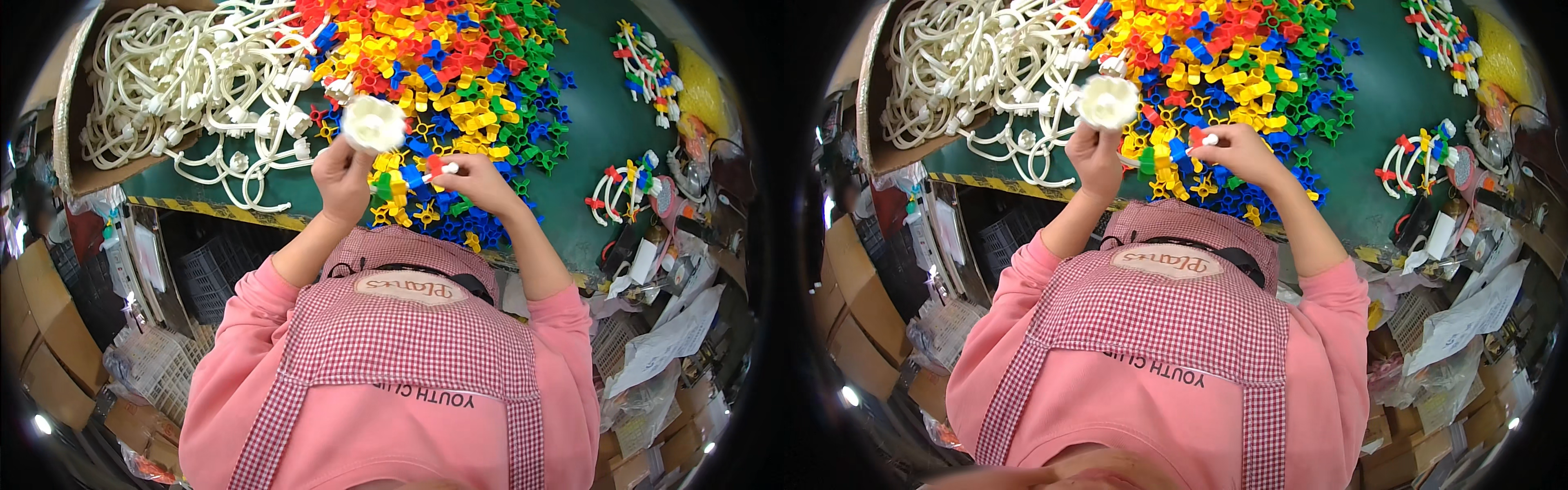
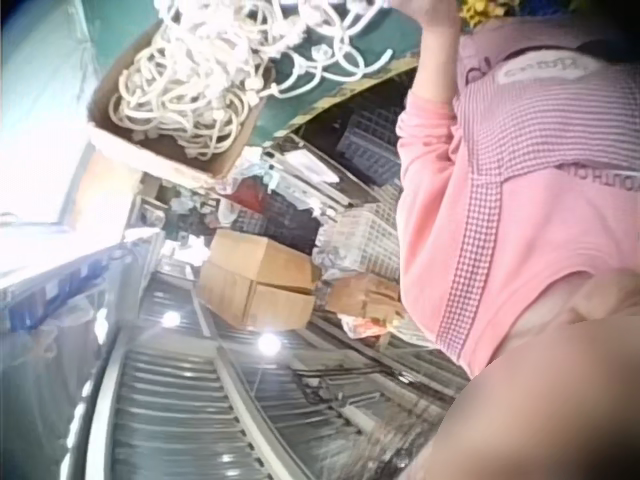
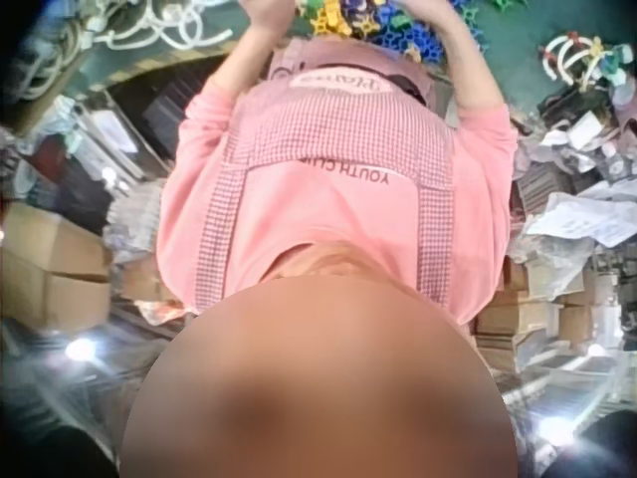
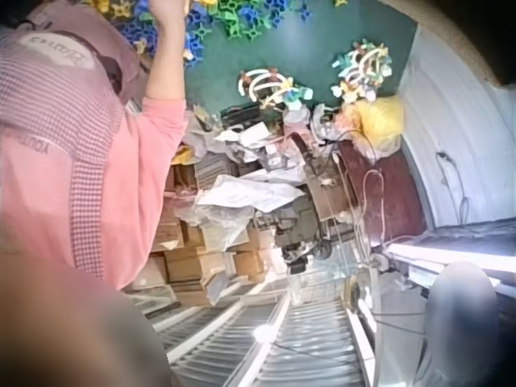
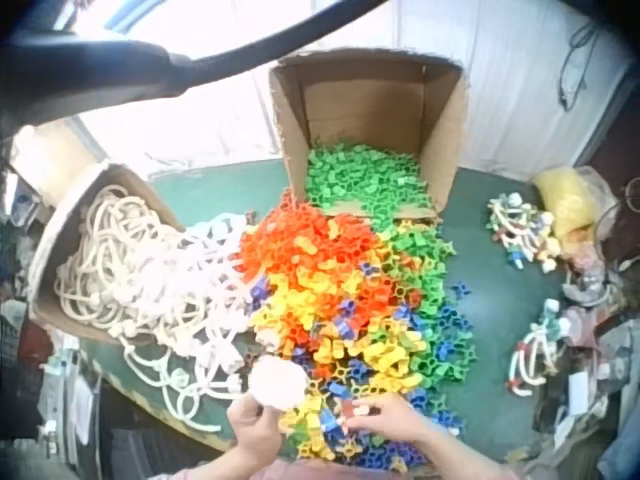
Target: The person repeatedly picks white plastic connectors and colorful plastic star-shaped pieces from a table, snaps them together to form short chains, and places the assembled units on the table. The process continues with the same components throughout the clip.
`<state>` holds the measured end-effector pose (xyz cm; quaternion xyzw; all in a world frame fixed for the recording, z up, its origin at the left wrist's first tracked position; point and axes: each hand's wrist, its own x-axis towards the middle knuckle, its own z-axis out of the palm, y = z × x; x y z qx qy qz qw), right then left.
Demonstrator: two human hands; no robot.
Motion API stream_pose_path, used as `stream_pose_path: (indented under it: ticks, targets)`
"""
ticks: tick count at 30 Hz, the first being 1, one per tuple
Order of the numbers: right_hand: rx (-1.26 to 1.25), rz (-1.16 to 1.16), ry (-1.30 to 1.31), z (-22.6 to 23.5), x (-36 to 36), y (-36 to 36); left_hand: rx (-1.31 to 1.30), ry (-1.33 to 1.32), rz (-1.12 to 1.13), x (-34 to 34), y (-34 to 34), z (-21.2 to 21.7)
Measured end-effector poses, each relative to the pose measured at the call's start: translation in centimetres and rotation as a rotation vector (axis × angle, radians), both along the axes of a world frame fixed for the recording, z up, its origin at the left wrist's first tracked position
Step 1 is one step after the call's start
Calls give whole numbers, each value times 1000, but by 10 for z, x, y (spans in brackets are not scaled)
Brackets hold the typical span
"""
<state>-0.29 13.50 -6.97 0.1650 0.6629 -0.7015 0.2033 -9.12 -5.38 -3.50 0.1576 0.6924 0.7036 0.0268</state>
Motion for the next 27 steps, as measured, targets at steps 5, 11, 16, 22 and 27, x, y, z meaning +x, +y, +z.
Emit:
stream_pose_path:
  ticks: [5, 11, 16, 22, 27]
  targets:
    - [-38, -154, 37, -16, 44, -21, 214, -311, 39, 8, 44, 10]
    - [-7, -1089, 173, -20, 70, 20, -234, 20, -405, 15, 57, -16]
    - [-106, -1972, 362, -156, 290, 266, -869, 319, 63, -56, -29, -71]
    - [-165, -1935, 91, -142, 249, 255, -1270, 3, 176, -108, -122, -127]
    - [942, -861, 247, -121, 105, 122, -1031, 4, 226, -114, -91, -74]
